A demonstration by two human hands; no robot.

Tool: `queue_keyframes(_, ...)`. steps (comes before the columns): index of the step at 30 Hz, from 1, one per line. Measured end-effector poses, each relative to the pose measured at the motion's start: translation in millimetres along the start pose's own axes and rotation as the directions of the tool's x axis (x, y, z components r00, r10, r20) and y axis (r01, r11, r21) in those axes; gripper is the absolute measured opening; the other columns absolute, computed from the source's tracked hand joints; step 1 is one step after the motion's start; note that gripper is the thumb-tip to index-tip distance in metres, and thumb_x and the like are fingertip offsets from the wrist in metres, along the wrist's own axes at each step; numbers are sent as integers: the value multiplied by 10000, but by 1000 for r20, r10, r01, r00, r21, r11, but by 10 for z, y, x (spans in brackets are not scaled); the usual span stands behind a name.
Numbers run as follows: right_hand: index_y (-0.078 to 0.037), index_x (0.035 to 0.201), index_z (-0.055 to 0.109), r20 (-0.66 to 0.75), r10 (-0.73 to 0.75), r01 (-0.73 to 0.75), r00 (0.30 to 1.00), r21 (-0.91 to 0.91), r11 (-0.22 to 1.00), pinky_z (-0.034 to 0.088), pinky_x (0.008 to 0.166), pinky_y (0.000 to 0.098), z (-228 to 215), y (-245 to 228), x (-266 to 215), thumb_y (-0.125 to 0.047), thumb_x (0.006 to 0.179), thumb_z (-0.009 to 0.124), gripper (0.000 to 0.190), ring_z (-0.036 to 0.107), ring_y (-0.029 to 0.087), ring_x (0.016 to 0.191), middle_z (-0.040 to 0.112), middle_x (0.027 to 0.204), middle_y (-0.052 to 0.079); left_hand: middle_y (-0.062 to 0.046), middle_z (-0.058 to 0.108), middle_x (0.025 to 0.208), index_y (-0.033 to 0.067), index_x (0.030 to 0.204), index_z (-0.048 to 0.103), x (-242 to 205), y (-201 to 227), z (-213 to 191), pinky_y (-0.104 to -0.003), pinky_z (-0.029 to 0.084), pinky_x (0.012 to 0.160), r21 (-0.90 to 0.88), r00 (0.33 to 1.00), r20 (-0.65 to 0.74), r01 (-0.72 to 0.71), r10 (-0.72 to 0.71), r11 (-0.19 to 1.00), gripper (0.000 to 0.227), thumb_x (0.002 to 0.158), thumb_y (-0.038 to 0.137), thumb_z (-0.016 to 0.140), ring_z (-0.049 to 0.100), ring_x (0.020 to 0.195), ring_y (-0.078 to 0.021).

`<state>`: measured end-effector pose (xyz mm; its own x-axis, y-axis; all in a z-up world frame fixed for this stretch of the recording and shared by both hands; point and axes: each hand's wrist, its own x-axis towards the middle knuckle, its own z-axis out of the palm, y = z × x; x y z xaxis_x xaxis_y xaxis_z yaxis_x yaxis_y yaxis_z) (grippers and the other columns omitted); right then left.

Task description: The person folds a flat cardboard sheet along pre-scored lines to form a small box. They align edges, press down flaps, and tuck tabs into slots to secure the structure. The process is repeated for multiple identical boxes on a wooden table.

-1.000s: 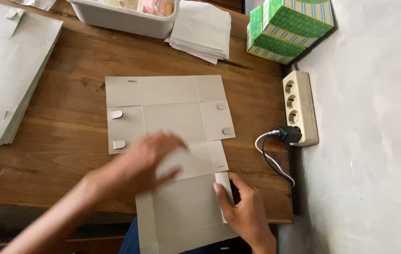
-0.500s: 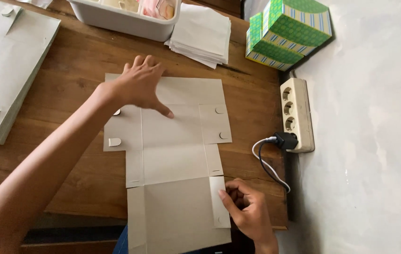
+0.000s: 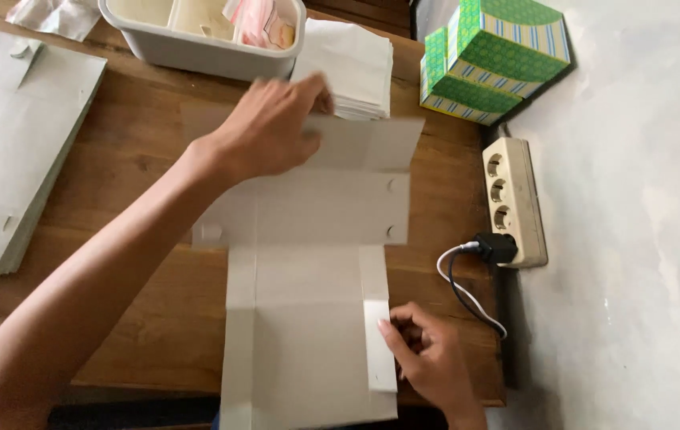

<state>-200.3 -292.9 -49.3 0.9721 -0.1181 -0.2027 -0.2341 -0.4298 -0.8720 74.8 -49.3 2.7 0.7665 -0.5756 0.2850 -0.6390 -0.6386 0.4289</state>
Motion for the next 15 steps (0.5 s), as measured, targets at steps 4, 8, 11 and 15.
queue_keyframes(4, -114, 844, 749, 9, -136, 135, 991, -197, 971, 438, 488, 237, 16, -214, 380, -230, 890, 744, 125, 556, 62, 511, 696, 654, -26, -79, 650, 798, 108, 1108, 562, 307, -30, -75, -462, 380, 831, 162, 950, -214, -194, 227, 967, 331, 802, 120, 688, 593, 718, -359)
queue_keyframes(8, -127, 799, 707, 37, -155, 159, 987, -344, 925, 423, 519, 256, 46, -421, 653, -255, 891, 746, 162, 546, 79, 513, 682, 679, -35, -109, 612, 1078, 106, 1187, 544, 409, 69, 69, -446, 367, 980, 330, 881, -363, -183, 303, 926, 433, 809, 14, 733, 544, 1051, -316)
queue_keyframes(11, -113, 751, 671, 56, 39, -20, 998, -314, 949, 356, 499, 253, 49, -601, 715, -246, 910, 747, 221, 450, 68, 473, 582, 583, -32, -132, 512, 1294, 126, 1267, 552, 220, 206, 289, -491, 421, 1016, 370, 904, -302, -181, 302, 911, 470, 833, 121, 732, 494, 1172, -308)
queue_keyframes(15, -112, 755, 668, 142, 14, 28, 990, -292, 956, 407, 528, 254, -32, -608, 761, -308, 968, 698, 291, 461, 64, 521, 543, 611, -37, -200, 528, 1389, 84, 1290, 568, -247, 206, 720, -626, 299, 1143, 173, 941, 9, -336, 339, 926, 640, 851, 502, 776, 521, 1263, -357)
